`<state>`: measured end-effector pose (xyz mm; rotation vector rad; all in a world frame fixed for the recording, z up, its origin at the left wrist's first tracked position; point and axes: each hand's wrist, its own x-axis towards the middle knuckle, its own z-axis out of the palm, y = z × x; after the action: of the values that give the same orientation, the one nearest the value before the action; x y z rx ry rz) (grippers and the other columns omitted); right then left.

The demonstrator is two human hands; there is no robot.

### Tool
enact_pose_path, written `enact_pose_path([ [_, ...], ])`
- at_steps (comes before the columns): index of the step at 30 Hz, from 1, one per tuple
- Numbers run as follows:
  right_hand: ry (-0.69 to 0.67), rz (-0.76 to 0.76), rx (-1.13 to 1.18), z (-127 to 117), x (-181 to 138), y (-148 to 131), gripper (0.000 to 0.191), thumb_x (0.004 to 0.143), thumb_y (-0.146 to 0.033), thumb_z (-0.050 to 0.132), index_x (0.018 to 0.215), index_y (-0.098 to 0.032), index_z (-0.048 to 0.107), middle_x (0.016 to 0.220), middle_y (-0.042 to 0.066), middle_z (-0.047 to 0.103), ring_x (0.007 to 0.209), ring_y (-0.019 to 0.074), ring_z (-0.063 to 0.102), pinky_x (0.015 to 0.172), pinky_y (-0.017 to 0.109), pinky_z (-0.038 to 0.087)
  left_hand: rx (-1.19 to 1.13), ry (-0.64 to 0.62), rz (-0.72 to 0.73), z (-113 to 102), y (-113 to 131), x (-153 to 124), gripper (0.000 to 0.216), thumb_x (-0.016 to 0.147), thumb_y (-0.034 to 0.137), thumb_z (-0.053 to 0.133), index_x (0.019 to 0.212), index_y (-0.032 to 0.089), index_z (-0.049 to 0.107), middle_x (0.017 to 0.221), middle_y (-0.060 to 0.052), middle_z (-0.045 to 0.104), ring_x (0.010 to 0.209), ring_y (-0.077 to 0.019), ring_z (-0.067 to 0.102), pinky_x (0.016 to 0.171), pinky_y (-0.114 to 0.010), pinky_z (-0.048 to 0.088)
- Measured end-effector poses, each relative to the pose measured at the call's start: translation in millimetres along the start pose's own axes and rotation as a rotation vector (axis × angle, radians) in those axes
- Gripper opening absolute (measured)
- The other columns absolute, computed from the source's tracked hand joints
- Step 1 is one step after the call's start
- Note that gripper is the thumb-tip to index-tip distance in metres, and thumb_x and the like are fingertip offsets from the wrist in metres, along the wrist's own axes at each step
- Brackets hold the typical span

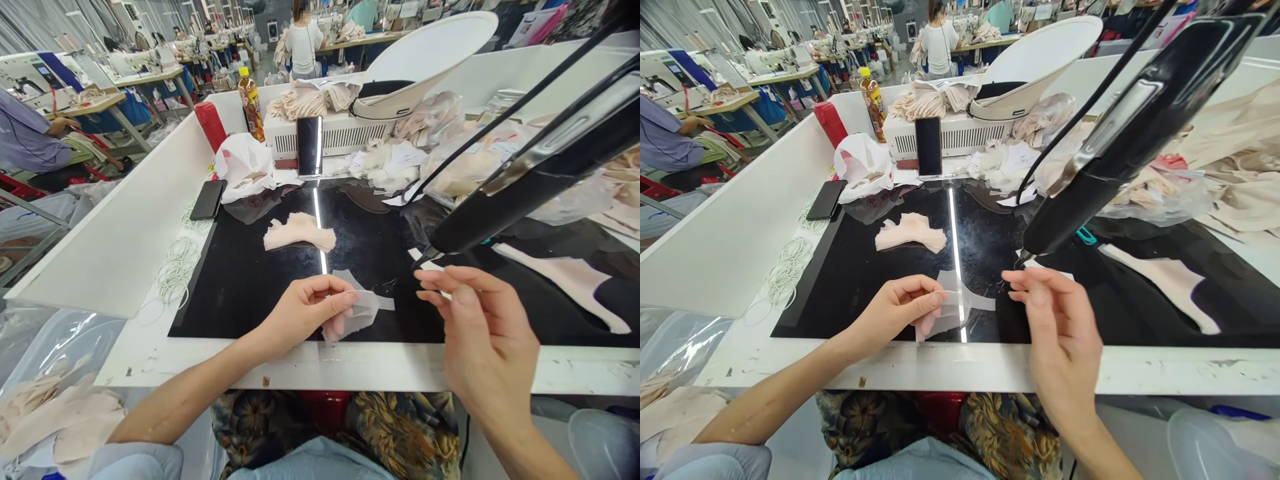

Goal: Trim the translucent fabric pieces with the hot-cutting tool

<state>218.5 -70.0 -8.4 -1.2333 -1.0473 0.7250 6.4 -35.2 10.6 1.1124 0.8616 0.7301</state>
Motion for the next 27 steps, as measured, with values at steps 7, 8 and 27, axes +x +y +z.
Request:
enact_pose_path([
  [7, -0.555, -0.004, -0.144, 7, -8, 18, 0.030, 0.101, -0.042, 0.049, 0.130, -0.034, 0.048, 0.134, 0.004, 0.064, 0.125, 0.0159, 0.061, 0.105, 0.033, 0.051, 0.047, 0.006, 0.005, -1, 2, 1, 0.032, 0.093, 0.047, 0.066, 0.084, 0.017, 0.061, 0.059, 0.005, 0.055, 0.042, -0.0039, 0.047, 0.044, -0.017, 0.040],
  [8, -0.555, -0.006, -0.135, 9, -8, 19, 0.028, 0.100, -0.042, 0.051, 0.127, -0.033, 0.048, 0.129, 0.003, 0.065, 0.121, 0.0151, 0.063, 0.101, 0.030, 0.053, 0.047, 0.020, 0.002, -1, 2, 1, 0.033, 0.093, 0.048, 0.066, 0.084, 0.017, 0.061, 0.062, 0.005, 0.056, 0.041, -0.0036, 0.047, 0.043, -0.017, 0.039],
  [27, -0.663, -0.280, -0.643, 21, 31, 18, 0.026, 0.101, -0.034, 0.047, 0.111, -0.024, 0.068, 0.099, 0.004, 0.069, 0.088, 0.0162, 0.067, 0.079, 0.032, 0.051, 0.586, 0.281, 0.171, -15, -7, 15, 0.020, 0.095, 0.033, 0.062, 0.112, 0.025, 0.057, 0.073, 0.006, 0.059, 0.057, -0.0090, 0.052, 0.055, -0.021, 0.039],
])
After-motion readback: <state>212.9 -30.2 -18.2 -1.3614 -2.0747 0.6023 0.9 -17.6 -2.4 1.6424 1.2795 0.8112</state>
